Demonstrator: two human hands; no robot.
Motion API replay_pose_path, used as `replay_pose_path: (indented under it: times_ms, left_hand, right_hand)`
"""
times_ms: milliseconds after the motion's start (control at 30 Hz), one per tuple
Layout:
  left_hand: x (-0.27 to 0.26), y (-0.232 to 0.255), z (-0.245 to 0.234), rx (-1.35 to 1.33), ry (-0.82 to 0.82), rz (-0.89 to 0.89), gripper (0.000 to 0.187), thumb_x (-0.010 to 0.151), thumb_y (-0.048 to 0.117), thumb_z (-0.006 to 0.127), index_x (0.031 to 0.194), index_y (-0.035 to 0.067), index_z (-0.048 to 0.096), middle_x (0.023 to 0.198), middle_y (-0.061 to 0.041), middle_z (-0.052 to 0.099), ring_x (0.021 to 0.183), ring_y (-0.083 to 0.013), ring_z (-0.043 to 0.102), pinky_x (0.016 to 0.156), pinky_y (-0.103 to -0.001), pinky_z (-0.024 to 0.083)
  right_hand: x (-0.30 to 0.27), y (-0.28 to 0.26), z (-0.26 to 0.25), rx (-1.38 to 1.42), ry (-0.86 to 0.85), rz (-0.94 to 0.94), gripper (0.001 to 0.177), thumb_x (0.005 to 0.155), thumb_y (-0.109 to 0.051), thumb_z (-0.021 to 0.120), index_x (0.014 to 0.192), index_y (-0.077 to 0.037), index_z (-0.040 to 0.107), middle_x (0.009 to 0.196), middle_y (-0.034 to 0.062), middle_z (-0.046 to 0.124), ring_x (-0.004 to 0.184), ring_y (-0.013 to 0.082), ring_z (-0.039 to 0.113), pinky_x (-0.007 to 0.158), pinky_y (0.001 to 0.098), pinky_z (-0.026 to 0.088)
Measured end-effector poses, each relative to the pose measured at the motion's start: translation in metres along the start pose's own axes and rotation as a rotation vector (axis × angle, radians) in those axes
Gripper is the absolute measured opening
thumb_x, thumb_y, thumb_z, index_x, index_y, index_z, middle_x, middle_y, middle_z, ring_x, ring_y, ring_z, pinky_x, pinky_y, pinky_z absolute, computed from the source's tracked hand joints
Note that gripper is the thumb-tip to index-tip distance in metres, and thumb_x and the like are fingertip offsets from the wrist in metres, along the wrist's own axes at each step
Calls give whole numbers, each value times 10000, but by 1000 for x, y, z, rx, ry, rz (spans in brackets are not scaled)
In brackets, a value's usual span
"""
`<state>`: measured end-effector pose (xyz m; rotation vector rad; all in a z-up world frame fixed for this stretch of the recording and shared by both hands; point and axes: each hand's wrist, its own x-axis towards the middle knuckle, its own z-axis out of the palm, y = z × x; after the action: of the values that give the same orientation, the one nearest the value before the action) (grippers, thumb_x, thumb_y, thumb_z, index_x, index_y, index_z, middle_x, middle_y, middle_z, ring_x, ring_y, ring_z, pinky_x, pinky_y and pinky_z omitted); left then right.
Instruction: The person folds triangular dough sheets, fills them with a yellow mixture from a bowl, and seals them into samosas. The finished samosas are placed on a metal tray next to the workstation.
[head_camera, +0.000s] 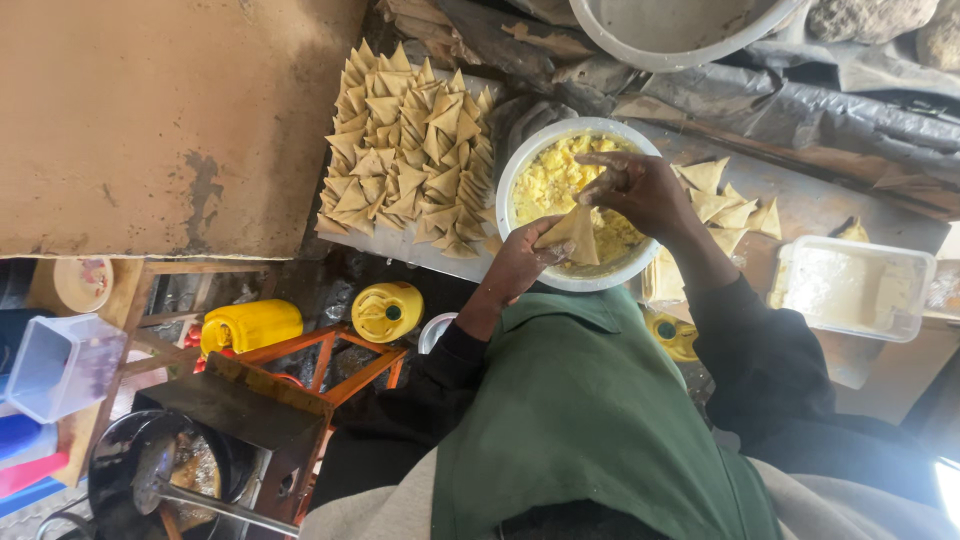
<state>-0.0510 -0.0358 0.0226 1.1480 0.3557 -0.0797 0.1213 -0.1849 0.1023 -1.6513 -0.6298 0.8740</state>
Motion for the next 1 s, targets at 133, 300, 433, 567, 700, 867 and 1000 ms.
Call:
replay_pose_path:
  times_ms: [133, 300, 433, 567, 700, 867, 1000]
  left_hand:
    - [0, -2, 0, -55, 42, -5, 541, 970, 93, 704, 1447, -90, 527, 1258, -134, 689, 1118, -181, 672, 996, -313, 539]
    - [7, -12, -11, -458, -92, 49, 644, 986, 170, 700, 1507, -89, 424, 1346, -152, 631, 1212, -248, 637, 1079, -433, 511]
    - [12, -28, -10, -569, -232, -50, 552, 1116, 252, 589, 1486, -123, 424, 1373, -240, 610, 1239, -358, 627, 1130, -489, 490]
    - [12, -38, -1, -177, -300, 320, 896, 819, 462, 739, 1519, 16, 405, 1466, -58, 557, 1320, -162, 577, 1124, -345, 451]
    - [24, -52, 19, 40, -19, 73, 471, 1002, 140, 700, 1411, -49, 563, 1255, -85, 680, 1117, -130, 636, 995, -296, 507]
    - [18, -57, 35, 130, 9, -53, 359, 969, 56, 727, 1307, -48, 666, 1079, -59, 729, 914, -77, 654, 842, -233, 551]
    - [17, -56, 45, 94, -30, -106, 336, 962, 65, 726, 1275, -50, 675, 1086, -54, 733, 920, -72, 666, 863, -239, 569]
  right_hand:
    - [-25, 3, 0, 70, 84, -247, 667, 966, -31, 666, 1568, -82, 384, 1482, 58, 571, 1260, 141, 603, 1041, 302, 527]
    - [-55, 22, 20, -579, 221, -677, 614, 831, 53, 743, 1414, -43, 574, 1353, 175, 630, 1380, 380, 557, 1106, 464, 492]
    - [-64, 39, 31, -427, 236, -542, 647, 836, 24, 785, 1447, -83, 604, 1242, 113, 691, 1139, 328, 674, 979, 410, 555]
    - [-68, 45, 30, -282, 285, -420, 615, 855, -1, 792, 1439, -70, 609, 1157, 99, 716, 1046, 275, 683, 933, 394, 553]
    - [-77, 65, 25, 158, 391, -167, 629, 856, -11, 762, 1446, -41, 547, 1155, 57, 686, 1004, 158, 672, 883, 321, 568]
    - [-89, 106, 21, 533, 457, -17, 476, 977, -29, 673, 1436, 22, 555, 1104, 67, 734, 1078, 143, 715, 940, 280, 592]
    - [-102, 130, 14, 476, 474, 42, 443, 1004, -42, 653, 1432, 37, 566, 1096, 86, 753, 1055, 150, 720, 909, 285, 596]
